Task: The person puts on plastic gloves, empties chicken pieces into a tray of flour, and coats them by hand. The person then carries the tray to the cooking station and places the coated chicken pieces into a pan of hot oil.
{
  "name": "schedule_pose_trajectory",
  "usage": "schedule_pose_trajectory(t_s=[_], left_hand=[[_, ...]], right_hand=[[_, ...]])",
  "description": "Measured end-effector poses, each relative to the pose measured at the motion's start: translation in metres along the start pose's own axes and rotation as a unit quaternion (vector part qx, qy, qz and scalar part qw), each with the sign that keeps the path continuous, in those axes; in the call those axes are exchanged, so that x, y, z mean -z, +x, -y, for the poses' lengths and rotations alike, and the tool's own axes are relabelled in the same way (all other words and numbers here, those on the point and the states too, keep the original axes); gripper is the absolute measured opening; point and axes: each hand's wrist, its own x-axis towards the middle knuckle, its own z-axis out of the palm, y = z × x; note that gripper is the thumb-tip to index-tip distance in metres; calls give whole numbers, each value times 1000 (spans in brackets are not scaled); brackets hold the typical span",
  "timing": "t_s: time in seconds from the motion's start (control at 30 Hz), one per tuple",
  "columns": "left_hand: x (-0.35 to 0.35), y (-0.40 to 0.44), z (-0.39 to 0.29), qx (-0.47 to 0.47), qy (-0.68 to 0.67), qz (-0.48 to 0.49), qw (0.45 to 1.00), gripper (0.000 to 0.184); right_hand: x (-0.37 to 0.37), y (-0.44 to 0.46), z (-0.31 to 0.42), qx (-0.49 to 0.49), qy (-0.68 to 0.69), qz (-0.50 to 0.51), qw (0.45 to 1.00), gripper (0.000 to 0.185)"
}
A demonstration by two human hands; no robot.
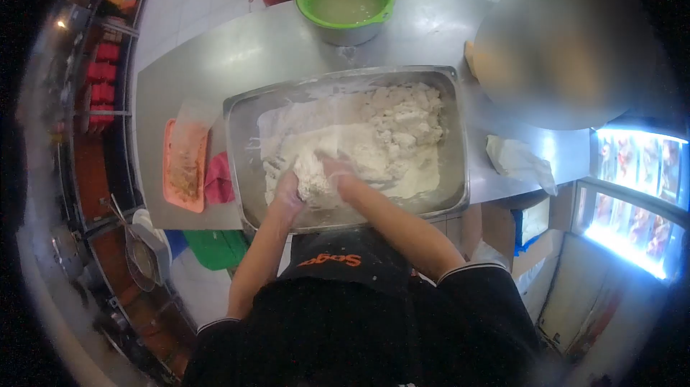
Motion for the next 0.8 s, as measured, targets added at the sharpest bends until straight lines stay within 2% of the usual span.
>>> schedule_pose_trajectory(t_s=[0.03,0.07,0.13,0.17,0.23,0.27,0.3,0.33,0.37,0.4,0.43,0.47,0.5,0.53,0.57,0.63,0.7,0.73,0.77,0.8], left_hand=[[2,-3,-5,-1,-2,-6,1000,35],[5,-5,-11,-40,23,-4,999,32],[20,0,-21,-83,45,-1,996,31],[38,14,-24,-113,82,13,990,29],[44,17,-32,-148,116,26,982,29],[35,10,-38,-175,142,5,974,29],[30,6,-43,-202,167,-16,965,30],[29,4,-44,-204,164,-17,965,30],[30,3,-45,-204,266,-109,936,32],[30,2,-44,-199,363,-199,889,34],[33,3,-43,-199,360,-200,889,34],[39,5,-42,-218,446,-231,836,37],[47,7,-41,-234,529,-260,773,41],[72,26,-37,-234,528,-261,773,41],[108,57,-31,-237,538,-219,779,45],[112,59,-36,-239,546,-178,783,50],[60,10,-56,-100,783,-139,598,49],[55,4,-55,-98,784,-139,597,49],[51,-2,-52,-158,755,-150,619,46],[48,-4,-51,-219,721,-162,637,43]], right_hand=[[1,-6,14,-19,45,30,998,39],[2,-12,28,-40,88,58,994,35],[2,-46,74,-98,147,160,971,36],[4,-30,71,-98,143,164,971,36],[9,10,53,58,30,197,978,42],[11,-7,68,59,27,201,977,42],[12,-43,94,157,-189,100,964,41],[15,-63,109,244,-391,-8,888,40],[21,-53,102,244,-393,-6,887,40],[30,-31,88,284,-412,-17,866,41],[38,-10,75,322,-431,-28,842,43],[45,9,62,323,-433,-26,841,43],[50,27,48,400,-466,-43,788,41],[54,35,41,473,-494,-61,727,40],[58,37,42,473,-494,-60,727,40],[61,40,43,358,-636,-73,679,33],[55,38,48,336,-625,-83,700,29],[51,36,51,313,-613,-94,719,27],[46,33,53,312,-613,-95,720,27],[41,31,56,357,-611,-119,697,22]])
